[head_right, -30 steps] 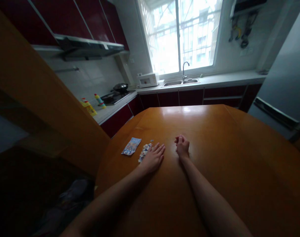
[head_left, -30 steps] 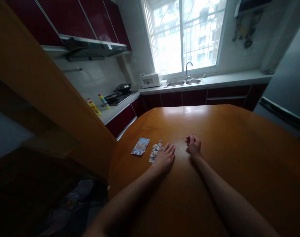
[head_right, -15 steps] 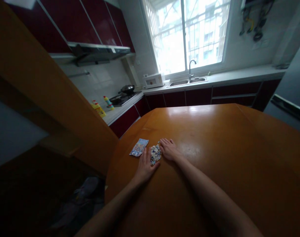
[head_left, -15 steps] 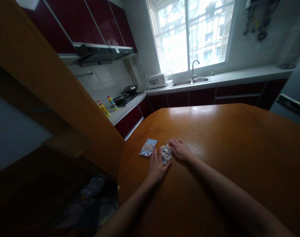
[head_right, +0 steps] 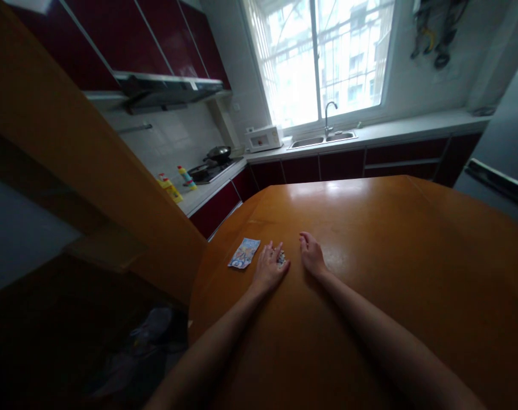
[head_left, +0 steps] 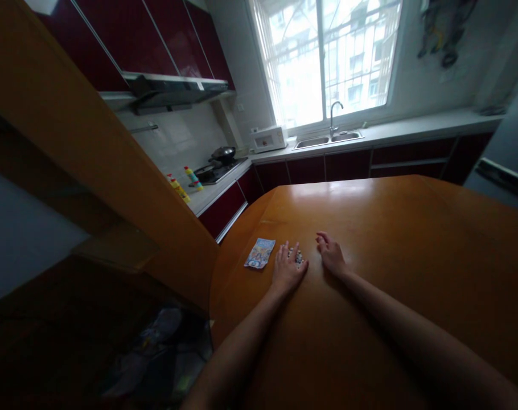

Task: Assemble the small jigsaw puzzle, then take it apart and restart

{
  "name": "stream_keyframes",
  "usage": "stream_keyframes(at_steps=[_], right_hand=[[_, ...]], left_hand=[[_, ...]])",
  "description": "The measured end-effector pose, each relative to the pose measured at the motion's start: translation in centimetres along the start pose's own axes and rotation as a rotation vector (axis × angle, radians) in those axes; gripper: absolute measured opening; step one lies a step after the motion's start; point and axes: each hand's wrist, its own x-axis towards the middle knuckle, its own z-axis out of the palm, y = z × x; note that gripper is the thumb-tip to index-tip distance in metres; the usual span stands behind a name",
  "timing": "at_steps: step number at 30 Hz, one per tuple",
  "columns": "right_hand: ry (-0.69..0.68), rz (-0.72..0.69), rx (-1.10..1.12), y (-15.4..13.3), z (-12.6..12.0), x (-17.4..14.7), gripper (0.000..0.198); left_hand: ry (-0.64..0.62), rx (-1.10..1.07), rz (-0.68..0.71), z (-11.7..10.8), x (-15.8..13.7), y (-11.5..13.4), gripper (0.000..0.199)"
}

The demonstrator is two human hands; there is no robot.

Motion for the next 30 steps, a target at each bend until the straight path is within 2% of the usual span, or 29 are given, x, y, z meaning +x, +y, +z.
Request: stream_keyframes(at_steps=[5,10,13,17,20,22,24,27,30], right_hand=[[0.015,0.066,0.022,0.6,-5.7,-4.1,0.048],[-0.015,0.093,-0.074,1.7,-11.8,-9.2,0.043],[0.023,0.099,-0.109,1.9,-14.0,-11.0,0.040],[0.038,0.083,-0.212,1.6,-14.3,-10.9,0.035],[0.062,-0.004,-0.394,1.1,-13.5,-10.0,0.035],[0.050,-0.053,-0.544,0.5,-13.1,-9.7,0.040],[-0.031,-0.064,-0.670,-0.4,-12.8,-9.9,0.045],[-0.215,-0.098,-0.778,-1.7,-12.6,-10.3,0.050],[-0.231,0.000,-0.831,-2.3,-12.6,-10.2,0.055]], left_hand=[[0.033,0.035,0.058,0.0,1.0,0.5,0.056],[0.020,0.028,0.072,-0.1,2.2,-0.7,0.043],[0.034,0.027,0.068,-0.8,3.0,-1.5,0.041],[0.070,0.028,0.100,-1.9,2.6,-0.6,0.043],[0.064,0.010,0.207,-1.8,0.5,2.3,0.046],[0.015,-0.018,0.302,-1.2,-1.2,4.4,0.045],[-0.043,-0.047,0.382,-0.6,-2.6,6.1,0.043],[-0.141,-0.067,0.410,0.1,-3.4,7.1,0.049],[-0.156,-0.050,0.415,0.5,-3.0,7.1,0.054]])
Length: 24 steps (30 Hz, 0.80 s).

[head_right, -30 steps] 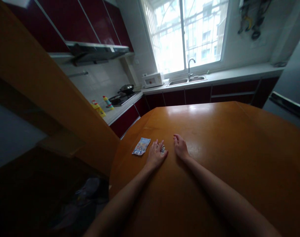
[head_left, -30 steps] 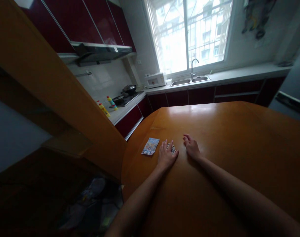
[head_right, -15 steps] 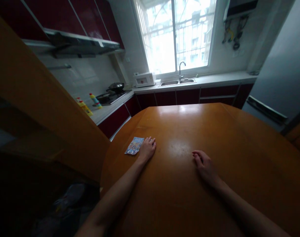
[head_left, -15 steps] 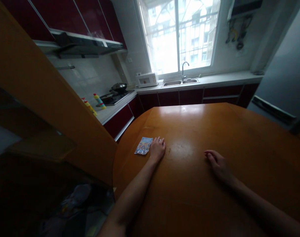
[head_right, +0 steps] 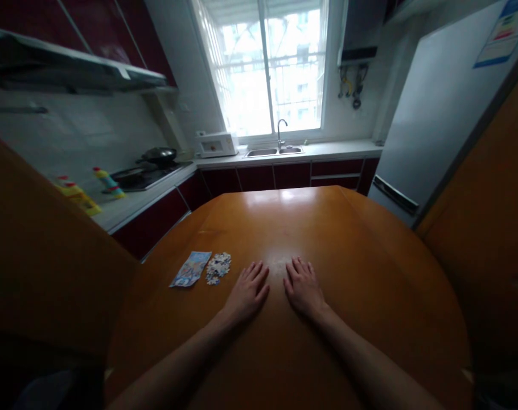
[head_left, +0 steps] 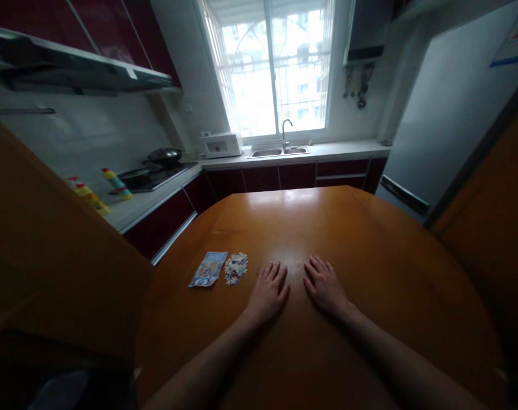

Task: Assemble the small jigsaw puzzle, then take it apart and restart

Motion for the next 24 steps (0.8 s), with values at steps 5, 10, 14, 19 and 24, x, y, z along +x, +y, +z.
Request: stream_keyframes(at_steps=[5,10,14,19,24], right_hand=[[-0.042,0.057,-0.021,0.9,-0.1,0.5,0.060],[-0.059,0.076,-0.025,1.2,-0.1,0.5,0.062],[-0.052,0.067,-0.035,1.2,-0.1,0.5,0.062],[-0.032,0.064,-0.038,1.3,-0.1,0.2,0.060],[-0.018,0.054,-0.032,1.4,0.1,-0.2,0.056]], left_hand=[[-0.011,0.045,0.005,0.5,0.8,-0.4,0.057],[-0.020,0.051,0.026,0.6,1.0,-0.6,0.054],[-0.032,0.048,0.022,0.4,0.9,-0.4,0.054],[-0.028,-0.047,0.094,-1.1,0.1,-1.0,0.052],[0.090,0.014,0.018,-5.7,-1.1,-8.0,0.059]])
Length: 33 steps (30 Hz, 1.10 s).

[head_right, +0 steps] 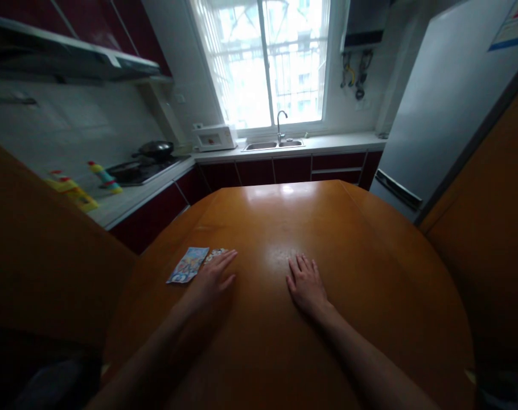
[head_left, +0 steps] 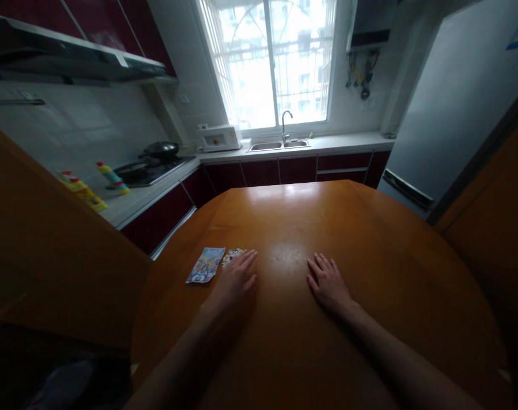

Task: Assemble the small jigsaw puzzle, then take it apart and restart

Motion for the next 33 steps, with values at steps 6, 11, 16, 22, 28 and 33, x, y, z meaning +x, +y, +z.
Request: stream_keyframes(at_steps=[6,11,16,22,28,33], right_hand=[[0.103,-0.050,0.009,0.4,1.2,-0.1,0.048],[0.226,-0.251,0.188,-0.1,1.2,0.2,0.035],[0.270,-0.558,0.444,-2.0,0.1,-0.8,0.028],[0.015,-0.548,0.624,-3.4,0.0,-1.7,0.047],[0.030,-0.363,0.690,-1.5,0.4,-1.0,0.047],[0.061,-0.029,0.774,0.6,0.5,0.0,0.060]], left_hand=[[-0.148,0.175,-0.173,-1.9,-4.1,-8.2,0.073],[0.068,0.107,-0.310,-0.6,-5.9,-9.4,0.046],[0.190,0.110,-0.354,-1.5,-5.8,-8.0,0.034],[0.249,0.044,0.016,1.2,-4.0,4.4,0.021],[0.128,-0.088,0.395,4.6,-1.5,11.5,0.021],[0.201,-0.239,-0.073,2.3,0.6,3.5,0.035]])
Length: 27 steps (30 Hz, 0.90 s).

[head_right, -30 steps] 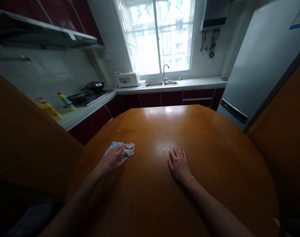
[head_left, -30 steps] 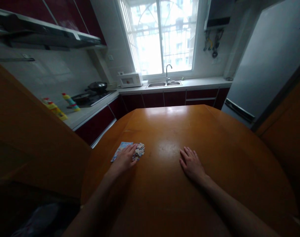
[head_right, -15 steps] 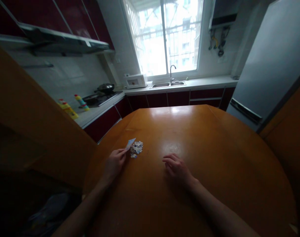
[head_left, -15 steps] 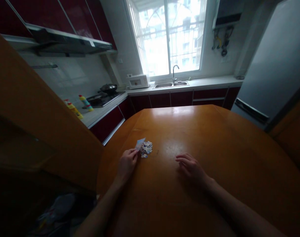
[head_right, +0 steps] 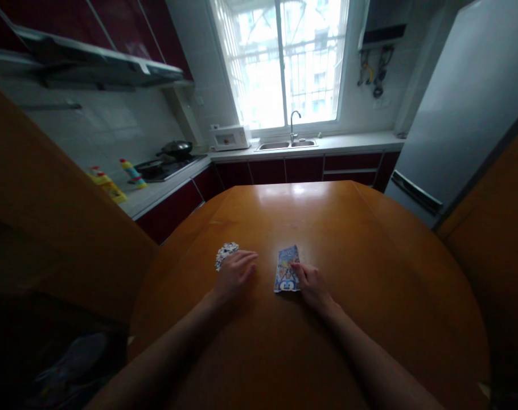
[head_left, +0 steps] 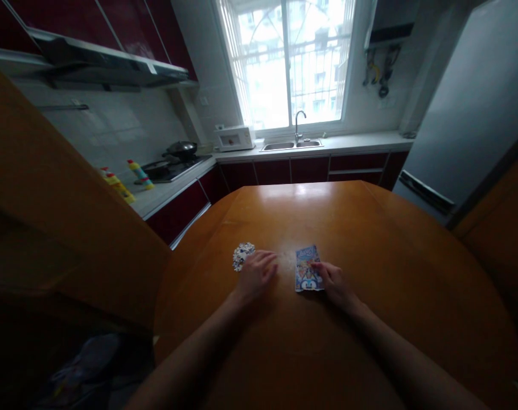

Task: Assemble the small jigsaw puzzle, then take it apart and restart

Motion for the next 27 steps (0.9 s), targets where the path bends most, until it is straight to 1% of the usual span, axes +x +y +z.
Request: stream_keyframes(at_steps=[2,4,6,8,9,11,13,15,18,20,22,24,25,27], right_hand=[[0.031,0.077,0.009,0.2,-0.2,0.5,0.063],[0.055,0.096,-0.017,0.3,-0.1,0.9,0.061],[0.061,0.081,-0.045,0.4,0.1,1.1,0.056],[0.060,0.075,-0.023,0.5,0.2,1.2,0.055],[0.062,0.082,0.006,0.7,0.3,1.3,0.056],[0.085,0.099,0.066,1.0,0.1,1.4,0.059],[0.132,0.109,0.095,1.4,-0.5,1.8,0.060],[0.197,0.122,0.092,1.9,-1.8,2.4,0.058],[0.292,0.169,0.052,3.1,-5.1,3.4,0.048],[0.323,0.206,0.016,4.2,-7.9,3.7,0.037],[0.333,0.249,-0.031,5.2,-10.9,3.7,0.027],[0.325,0.285,-0.078,6.0,-13.7,3.4,0.021],[0.317,0.295,-0.098,6.4,-14.9,3.2,0.020],[0.305,0.296,-0.134,6.9,-16.9,2.9,0.024]], left_hand=[[0.066,0.024,-0.155,-1.8,1.6,-4.2,0.045],[0.069,0.034,-0.260,-2.8,2.7,-7.7,0.053],[0.043,0.031,-0.331,-2.7,3.3,-9.7,0.059],[0.011,0.014,-0.352,-1.6,3.5,-9.9,0.060],[-0.009,0.001,-0.345,-0.8,3.6,-9.4,0.059],[-0.047,-0.030,-0.306,1.0,3.7,-7.6,0.057],[-0.087,-0.063,-0.248,2.8,3.8,-5.1,0.055],[-0.124,-0.099,-0.174,4.3,3.7,-2.3,0.054],[-0.187,-0.156,-0.042,6.1,3.0,2.0,0.049],[-0.234,-0.191,0.044,6.9,2.1,4.6,0.049],[-0.277,-0.227,0.128,7.5,1.2,6.7,0.047],[-0.312,-0.259,0.229,7.9,0.8,8.0,0.047],[-0.320,-0.272,0.244,8.0,0.8,8.2,0.048],[-0.321,-0.284,0.217,8.3,1.6,8.2,0.050]])
